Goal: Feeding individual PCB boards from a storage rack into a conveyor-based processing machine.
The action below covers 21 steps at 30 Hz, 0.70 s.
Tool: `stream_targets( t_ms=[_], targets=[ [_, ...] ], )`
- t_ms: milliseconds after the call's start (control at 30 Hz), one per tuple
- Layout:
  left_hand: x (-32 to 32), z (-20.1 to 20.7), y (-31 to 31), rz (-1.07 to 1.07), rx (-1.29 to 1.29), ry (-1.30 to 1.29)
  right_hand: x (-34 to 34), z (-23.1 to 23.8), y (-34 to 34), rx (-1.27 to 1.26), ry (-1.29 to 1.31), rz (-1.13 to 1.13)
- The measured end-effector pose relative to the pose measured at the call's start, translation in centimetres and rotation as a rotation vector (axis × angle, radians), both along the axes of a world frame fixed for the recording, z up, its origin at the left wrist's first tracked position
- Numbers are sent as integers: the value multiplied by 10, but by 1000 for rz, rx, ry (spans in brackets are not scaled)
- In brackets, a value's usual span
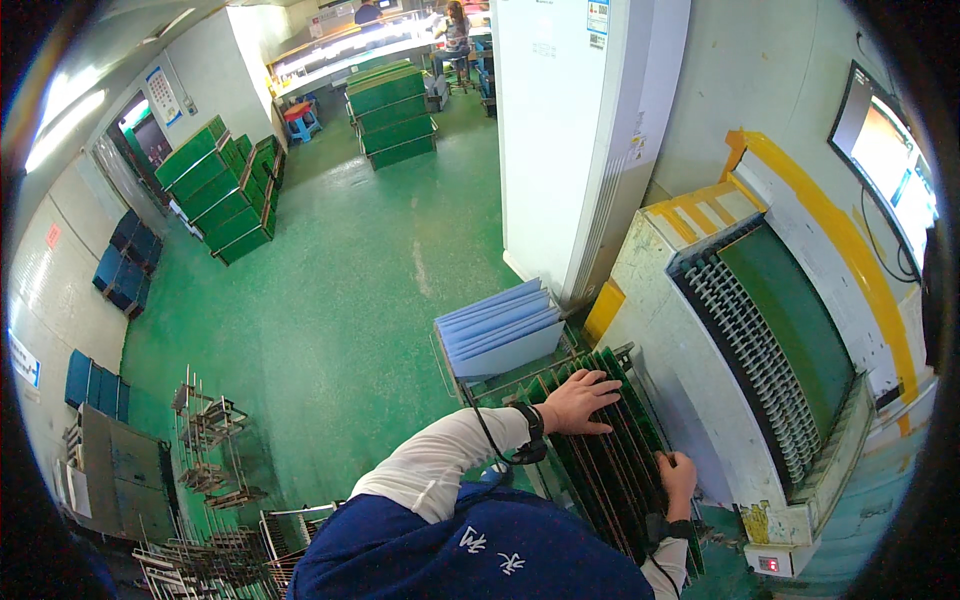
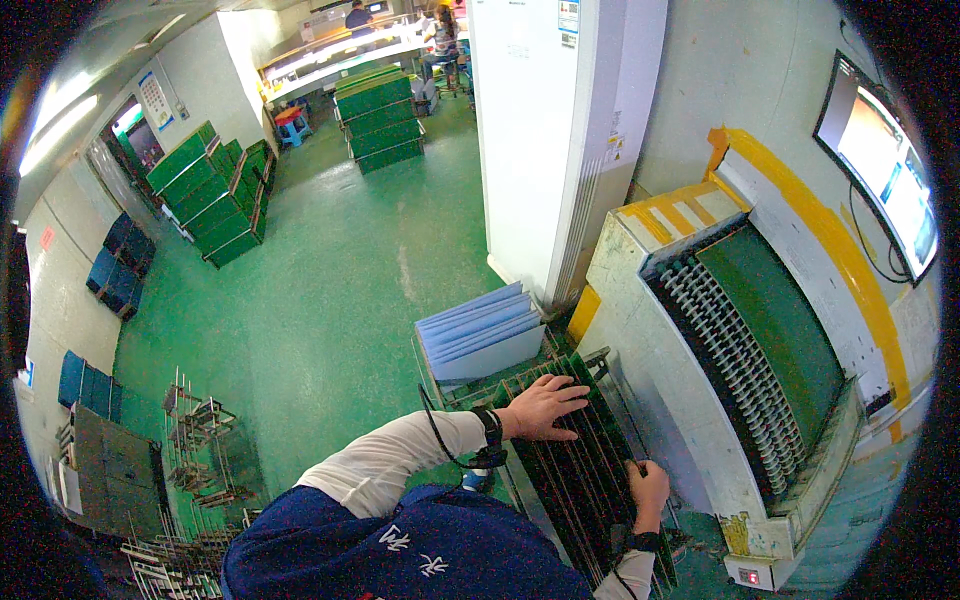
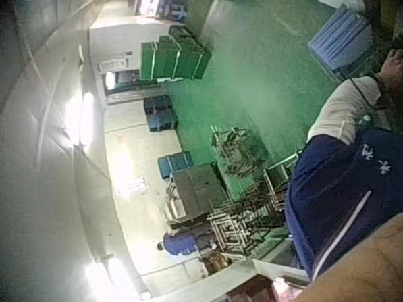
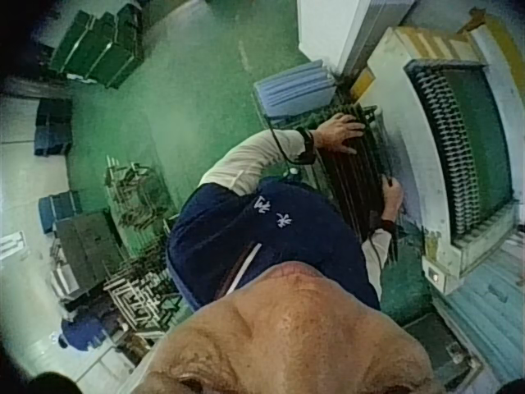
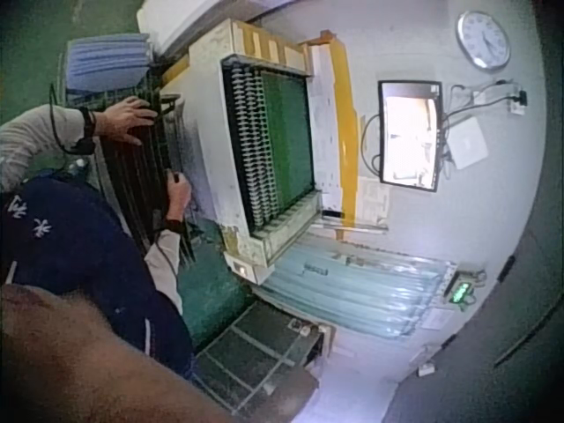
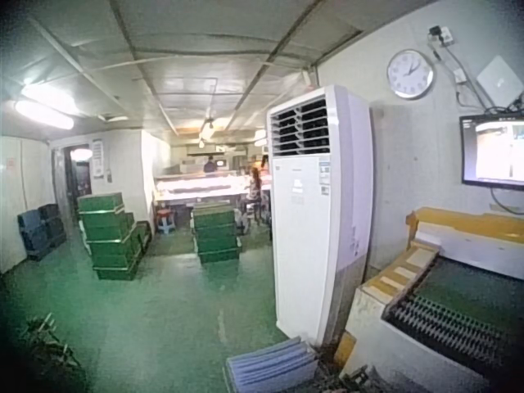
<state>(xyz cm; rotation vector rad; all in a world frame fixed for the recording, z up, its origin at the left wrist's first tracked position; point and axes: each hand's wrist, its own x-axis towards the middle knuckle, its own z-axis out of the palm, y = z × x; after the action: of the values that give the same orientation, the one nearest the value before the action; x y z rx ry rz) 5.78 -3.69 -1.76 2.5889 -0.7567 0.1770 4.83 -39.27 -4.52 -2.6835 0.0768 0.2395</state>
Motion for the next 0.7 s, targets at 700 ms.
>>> stream_targets(
  t_ms=[700],
  targets=[
    [0,0,0,-5,-28,-19,-2,3,1,27,-32,-22]
  ],
)
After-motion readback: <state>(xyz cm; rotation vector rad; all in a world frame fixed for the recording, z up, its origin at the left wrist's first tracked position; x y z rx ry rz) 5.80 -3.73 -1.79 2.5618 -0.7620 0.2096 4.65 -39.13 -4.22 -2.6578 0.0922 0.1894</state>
